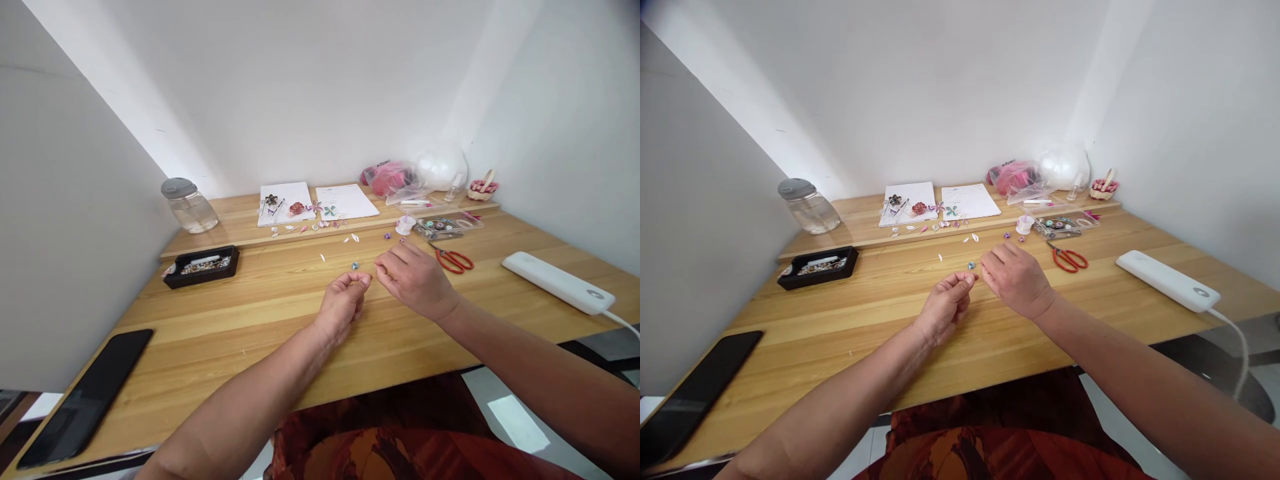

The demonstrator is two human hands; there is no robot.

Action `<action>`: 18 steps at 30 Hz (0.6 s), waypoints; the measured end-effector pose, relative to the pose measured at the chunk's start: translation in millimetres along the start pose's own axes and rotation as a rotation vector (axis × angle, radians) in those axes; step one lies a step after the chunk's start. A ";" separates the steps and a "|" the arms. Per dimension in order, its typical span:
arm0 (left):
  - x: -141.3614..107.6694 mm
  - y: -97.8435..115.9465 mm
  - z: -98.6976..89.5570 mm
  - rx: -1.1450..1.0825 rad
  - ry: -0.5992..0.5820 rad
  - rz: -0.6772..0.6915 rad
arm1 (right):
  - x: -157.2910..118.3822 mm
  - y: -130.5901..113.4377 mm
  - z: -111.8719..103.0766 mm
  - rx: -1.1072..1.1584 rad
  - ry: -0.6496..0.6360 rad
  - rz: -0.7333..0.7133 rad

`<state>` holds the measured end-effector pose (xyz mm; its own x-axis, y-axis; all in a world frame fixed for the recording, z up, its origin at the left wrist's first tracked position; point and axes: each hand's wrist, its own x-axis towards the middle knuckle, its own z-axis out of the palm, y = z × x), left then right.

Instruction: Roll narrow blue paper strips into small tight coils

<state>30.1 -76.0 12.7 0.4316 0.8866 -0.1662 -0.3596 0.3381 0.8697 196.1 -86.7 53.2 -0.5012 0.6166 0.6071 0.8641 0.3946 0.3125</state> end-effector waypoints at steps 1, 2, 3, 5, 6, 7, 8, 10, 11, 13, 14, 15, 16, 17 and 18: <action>0.6 0.7 -1.3 0.089 0.002 0.056 | -0.1 -0.5 -0.1 -0.006 -0.031 -0.010; 1.5 2.2 -3.1 0.179 0.004 0.118 | -0.3 -0.7 -0.4 -0.003 -0.065 -0.021; 2.4 4.5 -5.4 0.263 0.005 0.184 | -0.4 -0.5 -0.9 0.014 -0.103 -0.035; 4.3 10.2 -10.4 0.386 0.020 0.281 | -0.5 1.2 -2.9 0.104 -0.171 -0.054; 5.2 13.3 -12.7 0.417 0.028 0.306 | -0.3 2.6 -4.6 0.175 -0.196 -0.049; 6.1 16.1 -14.6 0.433 0.039 0.322 | 0.2 4.2 -6.9 0.262 -0.218 -0.033; 6.9 18.4 -16.2 0.438 0.050 0.331 | 0.8 5.8 -9.7 0.362 -0.240 -0.004; 8.2 21.6 -18.0 0.428 0.062 0.332 | 2.6 8.8 -16.2 0.578 -0.310 0.108; 8.7 22.3 -18.4 0.418 0.063 0.326 | 3.5 9.9 -19.4 0.691 -0.367 0.188; 9.2 22.4 -18.5 0.388 0.060 0.299 | 5.1 11.1 -24.8 0.913 -0.491 0.367; 9.3 21.9 -18.3 0.367 0.057 0.278 | 5.5 11.1 -26.6 1.011 -0.535 0.451; 9.2 21.2 -18.0 0.341 0.055 0.254 | 5.8 10.8 -27.7 1.099 -0.557 0.520; 9.0 20.4 -17.5 0.311 0.053 0.223 | 5.7 10.3 -28.1 1.174 -0.556 0.573; 8.7 19.3 -16.9 0.277 0.047 0.188 | 5.3 9.6 -27.9 1.237 -0.540 0.614; 8.2 18.2 -16.2 0.239 0.038 0.152 | 4.6 8.6 -27.2 1.289 -0.518 0.651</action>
<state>13.7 -57.4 19.7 0.3549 0.9341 -0.0387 -0.2105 0.1202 0.9702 202.5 -99.0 78.6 -0.2608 0.9653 -0.0148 0.4434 0.1061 -0.8900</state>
